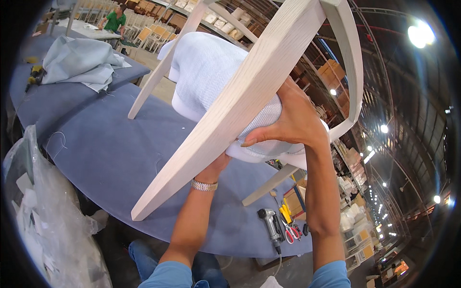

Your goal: The person staples white fabric to the underside of a chair seat using a pneumatic staple gun, then trims excess fabric with scissors. The person repeats this process around the edges of the seat, adjusting and smoothing the fabric between stapling.

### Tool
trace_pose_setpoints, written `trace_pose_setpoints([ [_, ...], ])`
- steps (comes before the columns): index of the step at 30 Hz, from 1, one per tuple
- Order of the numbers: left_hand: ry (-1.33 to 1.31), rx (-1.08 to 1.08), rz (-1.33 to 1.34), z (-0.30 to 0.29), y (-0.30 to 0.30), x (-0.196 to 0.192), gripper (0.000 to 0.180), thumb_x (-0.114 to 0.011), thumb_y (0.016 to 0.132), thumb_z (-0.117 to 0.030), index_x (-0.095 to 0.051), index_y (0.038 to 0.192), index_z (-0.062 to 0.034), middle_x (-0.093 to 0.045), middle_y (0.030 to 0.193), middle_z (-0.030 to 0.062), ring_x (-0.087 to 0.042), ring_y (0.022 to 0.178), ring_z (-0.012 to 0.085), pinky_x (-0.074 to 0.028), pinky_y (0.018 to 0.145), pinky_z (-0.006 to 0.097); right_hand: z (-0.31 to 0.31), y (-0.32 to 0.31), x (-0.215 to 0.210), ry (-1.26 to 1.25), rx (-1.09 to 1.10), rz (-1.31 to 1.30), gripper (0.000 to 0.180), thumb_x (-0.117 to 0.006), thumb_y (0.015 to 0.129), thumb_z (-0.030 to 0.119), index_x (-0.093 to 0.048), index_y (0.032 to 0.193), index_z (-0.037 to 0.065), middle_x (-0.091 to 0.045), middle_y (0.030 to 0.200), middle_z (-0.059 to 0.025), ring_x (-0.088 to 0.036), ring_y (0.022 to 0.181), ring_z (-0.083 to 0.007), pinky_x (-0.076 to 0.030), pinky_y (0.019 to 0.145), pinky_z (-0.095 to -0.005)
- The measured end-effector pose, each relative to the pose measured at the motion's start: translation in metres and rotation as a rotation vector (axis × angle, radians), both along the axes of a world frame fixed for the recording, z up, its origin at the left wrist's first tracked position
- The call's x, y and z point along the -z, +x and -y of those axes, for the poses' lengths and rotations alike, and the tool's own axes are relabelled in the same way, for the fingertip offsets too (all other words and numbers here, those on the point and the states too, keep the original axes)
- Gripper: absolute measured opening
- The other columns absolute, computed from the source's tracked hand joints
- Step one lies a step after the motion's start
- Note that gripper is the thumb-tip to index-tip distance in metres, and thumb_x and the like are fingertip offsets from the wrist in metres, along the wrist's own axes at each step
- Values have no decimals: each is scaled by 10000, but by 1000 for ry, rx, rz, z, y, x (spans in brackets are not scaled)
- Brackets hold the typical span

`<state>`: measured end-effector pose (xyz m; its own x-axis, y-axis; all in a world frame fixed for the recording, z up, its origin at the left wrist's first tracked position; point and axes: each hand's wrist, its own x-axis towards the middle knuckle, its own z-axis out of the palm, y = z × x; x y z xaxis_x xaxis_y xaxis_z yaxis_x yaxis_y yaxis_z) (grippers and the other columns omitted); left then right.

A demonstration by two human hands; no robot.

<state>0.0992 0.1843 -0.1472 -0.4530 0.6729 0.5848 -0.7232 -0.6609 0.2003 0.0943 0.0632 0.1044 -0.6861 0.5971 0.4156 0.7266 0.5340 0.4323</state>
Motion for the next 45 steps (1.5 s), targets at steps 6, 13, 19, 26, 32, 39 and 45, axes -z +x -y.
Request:
trace_pose_setpoints([
  [6, 223, 648, 335, -36, -19, 13, 598, -749, 907, -199, -510, 1441, -78, -590, 1408, 105, -586, 1276, 240, -493, 1091, 433, 6, -7, 8, 104, 11, 4, 1286, -854, 480, 769, -506, 1430, -23, -529, 1438, -260, -489, 1348, -448, -385, 1132, -515],
  [13, 321, 667, 197, -40, -39, 25, 590, -744, 910, -231, -525, 1431, -60, -602, 1401, 115, -600, 1263, 254, -507, 1077, 444, 15, -2, 48, 384, 70, -81, 1214, -674, 694, 813, -415, 1475, -80, -420, 1538, -278, -410, 1432, -419, -262, 1177, -602],
  [19, 321, 646, 38, -47, -55, 27, 588, -741, 914, -258, -538, 1422, -44, -612, 1396, 123, -612, 1252, 267, -519, 1065, 453, 22, -1, 99, 405, -51, -337, 911, -654, 871, 570, -414, 1520, -23, -359, 1605, -239, -302, 1514, -393, -156, 1226, -594],
  [26, 358, 536, -231, -63, -102, 21, 593, -737, 915, -281, -545, 1418, -30, -623, 1386, 134, -624, 1239, 286, -536, 1046, 477, 107, 128, 285, -236, 91, -1501, 553, -702, 936, 249, -563, 1387, -38, -624, 1382, -167, -585, 1292, -326, -424, 1123, -404],
  [32, 412, 571, -39, -55, -73, 24, 516, -688, 936, -259, -575, 1383, -27, -640, 1355, 140, -638, 1216, 296, -563, 1006, 499, 198, 323, 440, 349, -217, -3089, 740, -646, 960, 393, -370, 1439, -100, -495, 1456, -270, -480, 1381, -316, -447, 1112, -433],
  [39, 451, 696, 13, -60, -79, 15, 435, -669, 927, -258, -651, 1287, -14, -700, 1255, 148, -700, 1116, 300, -638, 866, 459, 150, 336, 430, 687, -519, -3137, 680, -757, 858, 417, -518, 1280, -61, -661, 1236, -216, -670, 1055, -269, -544, 908, -357],
  [45, 333, 456, -10, -54, -67, 11, 455, -702, 906, -276, -660, 1285, -27, -711, 1229, 148, -707, 1094, 287, -643, 810, 429, 141, 398, 442, 448, 61, -2912, 412, -785, 881, 440, -630, 1030, 87, -649, 891, -20, -500, 625, -111, -426, 577, -276],
])
